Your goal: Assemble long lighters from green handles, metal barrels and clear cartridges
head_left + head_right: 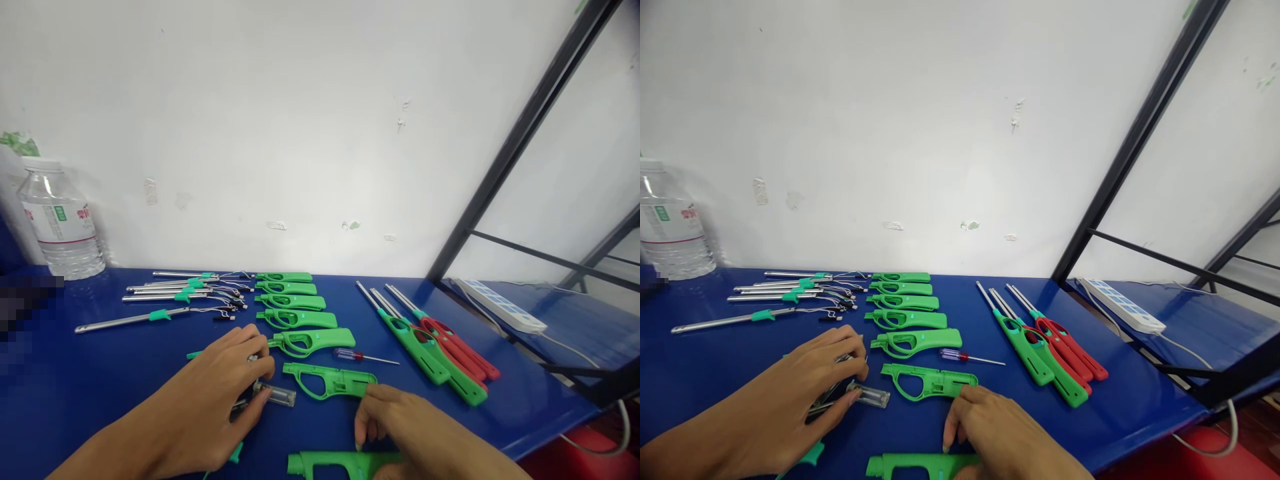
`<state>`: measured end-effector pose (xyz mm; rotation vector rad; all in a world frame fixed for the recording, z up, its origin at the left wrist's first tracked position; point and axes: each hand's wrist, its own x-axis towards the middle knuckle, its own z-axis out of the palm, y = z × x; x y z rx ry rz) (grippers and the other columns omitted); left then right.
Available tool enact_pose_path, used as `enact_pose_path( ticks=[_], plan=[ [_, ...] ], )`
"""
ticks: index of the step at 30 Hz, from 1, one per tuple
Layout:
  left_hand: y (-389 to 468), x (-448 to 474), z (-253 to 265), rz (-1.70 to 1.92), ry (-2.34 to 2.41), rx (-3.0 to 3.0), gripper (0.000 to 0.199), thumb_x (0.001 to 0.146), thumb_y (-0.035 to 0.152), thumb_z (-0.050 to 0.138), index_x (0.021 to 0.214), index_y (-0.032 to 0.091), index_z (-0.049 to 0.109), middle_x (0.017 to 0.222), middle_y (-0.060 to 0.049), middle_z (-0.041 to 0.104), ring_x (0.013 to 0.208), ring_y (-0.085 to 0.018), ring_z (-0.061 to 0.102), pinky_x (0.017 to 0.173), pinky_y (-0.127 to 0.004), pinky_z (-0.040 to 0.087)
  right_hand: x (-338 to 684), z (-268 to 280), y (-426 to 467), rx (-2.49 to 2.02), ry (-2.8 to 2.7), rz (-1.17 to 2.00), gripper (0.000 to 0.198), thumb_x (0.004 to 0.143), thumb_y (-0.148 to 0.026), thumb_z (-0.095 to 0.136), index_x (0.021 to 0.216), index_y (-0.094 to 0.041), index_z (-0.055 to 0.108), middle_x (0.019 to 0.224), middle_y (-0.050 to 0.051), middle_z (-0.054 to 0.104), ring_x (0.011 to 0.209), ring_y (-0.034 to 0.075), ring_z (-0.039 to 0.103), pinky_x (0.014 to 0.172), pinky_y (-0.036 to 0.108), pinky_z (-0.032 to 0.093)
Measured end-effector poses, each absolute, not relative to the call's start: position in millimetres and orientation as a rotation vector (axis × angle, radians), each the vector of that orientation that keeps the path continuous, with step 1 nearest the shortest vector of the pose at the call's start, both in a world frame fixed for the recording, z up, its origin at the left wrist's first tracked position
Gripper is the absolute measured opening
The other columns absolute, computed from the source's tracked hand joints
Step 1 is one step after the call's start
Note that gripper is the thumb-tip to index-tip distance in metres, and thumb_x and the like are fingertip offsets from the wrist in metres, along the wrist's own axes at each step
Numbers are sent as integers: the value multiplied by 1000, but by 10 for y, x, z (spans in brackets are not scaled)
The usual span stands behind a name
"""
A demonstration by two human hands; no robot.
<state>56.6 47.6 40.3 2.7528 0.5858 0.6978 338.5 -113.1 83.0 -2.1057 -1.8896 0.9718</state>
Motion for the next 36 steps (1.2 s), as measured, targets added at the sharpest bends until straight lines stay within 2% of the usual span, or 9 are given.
enact_pose_path(
  ticks=[5, 10, 13, 20, 23, 25, 30, 32, 36],
  plan=[
    [489, 569, 390, 680, 592, 2751, 32, 113, 32, 34, 102, 30, 64, 112, 2, 66, 115, -22, 59, 114, -44, 37, 3311, 883, -1074, -2099, -1874, 963, 27, 83, -15, 99, 97, -28, 80, 123, -4, 75, 116, 18, 72, 99, 25, 51],
    [483, 574, 406, 679, 595, 2746, 32, 113, 32, 33, 101, 30, 63, 109, 2, 65, 111, -21, 59, 112, -43, 39, 3204, 877, -1009, -2233, -1896, 880, 62, 68, -19, 110, 120, -26, 76, 121, -2, 74, 112, 21, 72, 92, 27, 51],
    [484, 574, 401, 679, 588, 2749, 32, 113, 31, 32, 102, 31, 63, 111, 2, 66, 113, -22, 60, 113, -44, 38, 3170, 830, -983, -2227, -1937, 883, 53, 73, -26, 109, 116, -26, 78, 122, -2, 76, 113, 21, 74, 93, 25, 51],
    [493, 574, 367, 666, 598, 2748, 34, 114, 32, 32, 102, 30, 63, 110, 1, 65, 112, -22, 58, 117, -45, 35, 3120, 769, -937, -2300, -2049, 855, 51, 71, -24, 109, 113, -24, 79, 124, 7, 79, 112, 32, 77, 92, 33, 53],
    [482, 577, 379, 669, 591, 2746, 34, 114, 31, 32, 101, 29, 63, 110, 0, 66, 112, -22, 59, 115, -45, 37, 3104, 842, -987, -2261, -2079, 839, 47, 71, -16, 106, 106, -25, 75, 118, 3, 81, 103, 27, 78, 85, 30, 53],
    [482, 578, 385, 668, 586, 2744, 34, 114, 31, 32, 101, 29, 63, 110, -1, 66, 111, -23, 59, 112, -46, 39, 3110, 898, -1046, -2205, -2085, 819, 40, 82, -16, 98, 110, -27, 71, 113, 0, 82, 97, 24, 79, 81, 28, 52],
    [530, 581, 369, 643, 570, 2738, 32, 113, 29, 34, 100, 28, 63, 108, -1, 66, 108, -23, 58, 106, -46, 42, 3184, 935, -1125, -2001, -2033, 605, 32, 113, -29, 61, 145, -32, 63, 136, 4, 81, 125, 28, 78, 103, 36, 56],
    [545, 579, 361, 634, 548, 2737, 31, 112, 29, 36, 100, 28, 64, 108, -1, 66, 107, -23, 58, 108, -46, 42, 3226, 924, -1104, -1948, -1979, 534, 36, 116, -35, 55, 151, -32, 59, 149, 6, 75, 135, 29, 73, 113, 42, 54],
    [541, 572, 358, 635, 560, 2731, 31, 113, 28, 34, 101, 28, 63, 108, -1, 65, 107, -23, 58, 114, -48, 40, 3306, 913, -1017, -2021, -1913, 557, 41, 108, -39, 74, 149, -35, 65, 155, 4, 69, 141, 31, 69, 121, 45, 52]
  ],
)
